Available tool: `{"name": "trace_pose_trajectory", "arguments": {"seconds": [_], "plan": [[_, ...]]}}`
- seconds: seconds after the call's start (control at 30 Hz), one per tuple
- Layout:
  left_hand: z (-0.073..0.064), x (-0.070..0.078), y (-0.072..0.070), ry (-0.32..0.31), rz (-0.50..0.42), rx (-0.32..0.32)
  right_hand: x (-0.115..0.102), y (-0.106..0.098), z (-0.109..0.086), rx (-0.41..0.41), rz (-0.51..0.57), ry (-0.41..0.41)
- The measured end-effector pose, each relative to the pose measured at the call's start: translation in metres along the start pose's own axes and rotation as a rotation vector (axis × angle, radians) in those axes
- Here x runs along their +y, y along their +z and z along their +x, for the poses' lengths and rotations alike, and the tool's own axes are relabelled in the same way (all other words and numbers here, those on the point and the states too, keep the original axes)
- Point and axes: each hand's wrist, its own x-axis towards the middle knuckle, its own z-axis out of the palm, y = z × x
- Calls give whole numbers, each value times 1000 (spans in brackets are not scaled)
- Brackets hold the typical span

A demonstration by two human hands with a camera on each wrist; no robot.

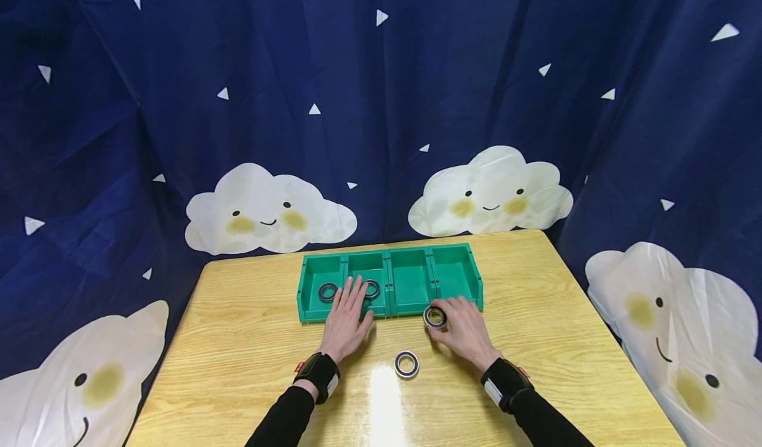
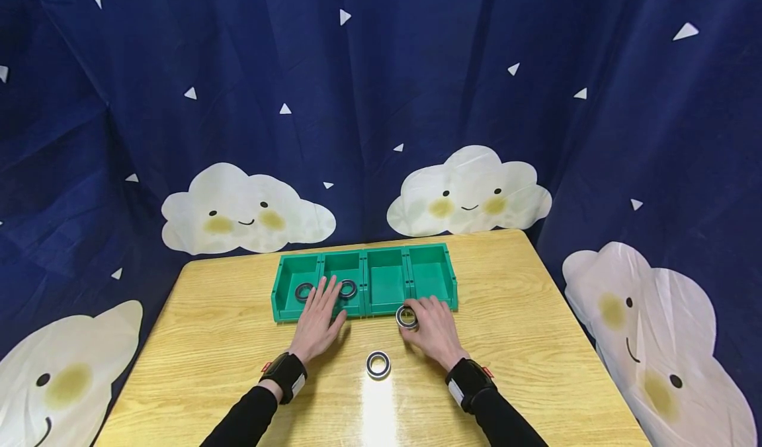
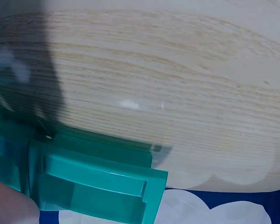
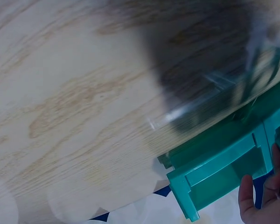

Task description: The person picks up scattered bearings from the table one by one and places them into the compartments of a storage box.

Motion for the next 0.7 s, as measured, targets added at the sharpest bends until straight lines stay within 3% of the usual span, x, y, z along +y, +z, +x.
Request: {"name": "trace_pose_trajectory", "arguments": {"seconds": [0.4, 0.7], "plan": [[-3, 0, -1, 10, -27, 31, -6, 5, 11, 64, 2, -42], [-6, -3, 1, 26, -6, 40, -12, 5, 18, 25, -9, -14]]}}
